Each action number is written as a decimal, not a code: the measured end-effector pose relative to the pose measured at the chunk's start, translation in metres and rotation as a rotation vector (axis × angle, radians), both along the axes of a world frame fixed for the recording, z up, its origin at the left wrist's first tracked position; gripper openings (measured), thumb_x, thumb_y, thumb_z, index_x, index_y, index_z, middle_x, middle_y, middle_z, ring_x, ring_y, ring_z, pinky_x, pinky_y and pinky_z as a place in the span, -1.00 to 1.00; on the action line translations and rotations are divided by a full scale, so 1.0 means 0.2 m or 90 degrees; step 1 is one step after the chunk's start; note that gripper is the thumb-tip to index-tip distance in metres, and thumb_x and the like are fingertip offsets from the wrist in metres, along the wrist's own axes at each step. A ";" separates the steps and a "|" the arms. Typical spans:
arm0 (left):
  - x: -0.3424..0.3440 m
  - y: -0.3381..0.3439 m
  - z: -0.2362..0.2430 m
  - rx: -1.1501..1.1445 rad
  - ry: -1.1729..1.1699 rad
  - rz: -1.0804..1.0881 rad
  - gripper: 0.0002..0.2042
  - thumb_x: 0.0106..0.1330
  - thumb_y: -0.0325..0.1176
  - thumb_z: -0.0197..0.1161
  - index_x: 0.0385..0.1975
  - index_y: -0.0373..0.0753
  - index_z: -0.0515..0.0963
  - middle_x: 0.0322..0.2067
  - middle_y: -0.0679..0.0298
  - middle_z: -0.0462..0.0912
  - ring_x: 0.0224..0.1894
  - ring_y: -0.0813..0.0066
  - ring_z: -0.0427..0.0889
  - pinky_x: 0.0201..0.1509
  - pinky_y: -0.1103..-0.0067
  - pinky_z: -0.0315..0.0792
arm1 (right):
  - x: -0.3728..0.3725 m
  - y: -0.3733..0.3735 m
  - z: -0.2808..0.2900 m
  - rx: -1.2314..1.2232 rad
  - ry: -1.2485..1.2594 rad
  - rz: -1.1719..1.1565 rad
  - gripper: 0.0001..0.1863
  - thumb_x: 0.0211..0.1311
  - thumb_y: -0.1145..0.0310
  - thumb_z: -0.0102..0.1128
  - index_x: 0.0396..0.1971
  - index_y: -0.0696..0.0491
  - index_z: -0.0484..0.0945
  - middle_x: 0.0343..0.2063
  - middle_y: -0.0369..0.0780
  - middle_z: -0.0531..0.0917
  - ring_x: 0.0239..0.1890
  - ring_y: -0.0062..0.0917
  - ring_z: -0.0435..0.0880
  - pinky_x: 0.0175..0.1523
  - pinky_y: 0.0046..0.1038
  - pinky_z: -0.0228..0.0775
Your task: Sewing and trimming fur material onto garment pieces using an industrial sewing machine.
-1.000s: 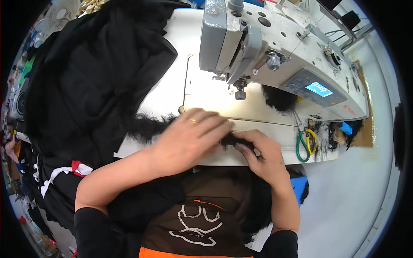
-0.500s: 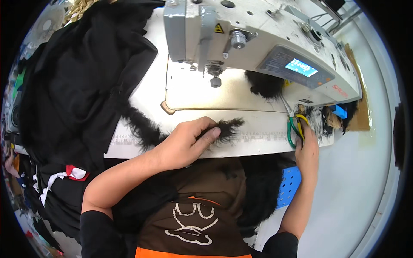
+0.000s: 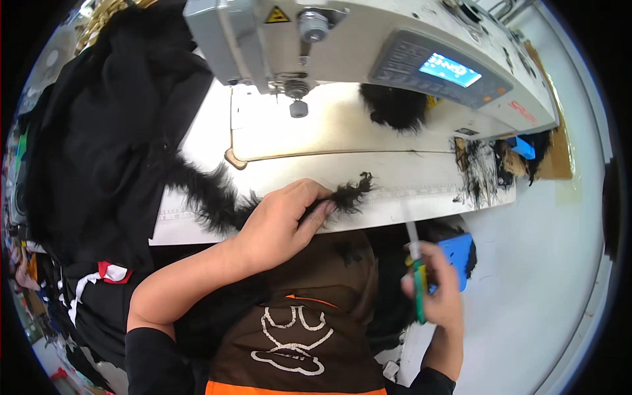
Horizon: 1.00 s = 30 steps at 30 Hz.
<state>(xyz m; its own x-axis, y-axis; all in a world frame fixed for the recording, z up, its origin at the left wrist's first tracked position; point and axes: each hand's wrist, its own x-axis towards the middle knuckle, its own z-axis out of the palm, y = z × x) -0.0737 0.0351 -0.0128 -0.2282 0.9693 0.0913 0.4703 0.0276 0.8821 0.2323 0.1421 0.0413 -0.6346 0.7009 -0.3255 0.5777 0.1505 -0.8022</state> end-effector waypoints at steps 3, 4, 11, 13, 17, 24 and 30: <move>0.04 0.02 0.00 0.007 0.025 -0.022 -0.86 0.48 -0.44 0.33 -0.08 -0.33 0.60 -0.23 0.00 0.68 -0.20 -0.11 0.72 -0.15 0.22 0.60 | -0.02 -0.11 -0.08 -0.161 0.033 0.049 -0.40 0.32 0.34 0.48 0.30 0.13 0.48 -0.33 -0.33 0.60 -0.28 -0.66 0.55 -0.07 -0.56 0.43; 0.06 0.02 0.00 0.005 0.022 -0.029 -0.86 0.48 -0.44 0.33 -0.08 -0.33 0.60 -0.23 0.00 0.68 -0.20 -0.11 0.72 -0.15 0.22 0.60 | -0.03 -0.13 -0.10 -0.163 0.032 0.042 -0.40 0.32 0.34 0.48 0.30 0.13 0.48 -0.33 -0.33 0.60 -0.28 -0.66 0.55 -0.07 -0.56 0.43; 0.15 0.06 -0.01 0.051 0.064 -0.064 -0.84 0.41 -0.52 0.39 -0.07 -0.31 0.65 -0.30 0.07 0.68 -0.27 0.00 0.73 -0.22 0.32 0.59 | -0.04 -0.17 -0.16 -0.139 0.074 0.044 -0.50 0.41 0.40 0.42 0.27 0.16 0.48 -0.44 -0.35 0.58 -0.47 -0.75 0.48 -0.28 -0.64 0.32; 0.16 0.06 -0.01 0.056 0.079 -0.071 -0.83 0.40 -0.51 0.39 -0.06 -0.30 0.65 -0.30 0.07 0.68 -0.29 -0.01 0.73 -0.25 0.31 0.59 | -0.03 -0.19 -0.19 -0.119 0.063 0.047 -0.51 0.44 0.40 0.41 0.27 0.15 0.48 -0.48 -0.35 0.57 -0.54 -0.76 0.48 -0.36 -0.65 0.30; 0.16 0.02 0.01 0.032 0.145 -0.090 -0.85 0.41 -0.45 0.38 -0.08 -0.27 0.66 -0.29 0.12 0.67 -0.33 0.02 0.73 -0.32 0.27 0.61 | 0.01 -0.27 -0.25 -0.156 0.096 -0.095 -0.59 0.50 0.35 0.37 0.23 0.13 0.50 -0.55 -0.36 0.54 -0.66 -0.73 0.49 -0.53 -0.62 0.30; 0.16 -0.01 -0.01 0.037 0.274 -0.073 -0.75 0.36 -0.45 0.39 0.01 -0.25 0.69 -0.21 0.20 0.60 -0.35 0.12 0.75 -0.38 0.28 0.62 | -0.01 -0.30 -0.30 -0.173 0.193 -0.051 -0.51 0.54 0.18 0.33 0.26 0.15 0.44 -0.53 -0.35 0.53 -0.60 -0.70 0.49 -0.49 -0.60 0.37; 0.16 0.00 -0.01 0.037 0.297 -0.001 -0.71 0.30 -0.46 0.40 0.02 -0.24 0.70 -0.16 0.21 0.62 -0.37 0.16 0.74 -0.41 0.32 0.60 | -0.09 -0.36 -0.28 -0.384 0.162 -0.127 -0.55 0.65 0.19 0.19 0.30 0.18 0.43 -0.54 -0.30 0.55 -0.60 -0.69 0.49 -0.47 -0.58 0.36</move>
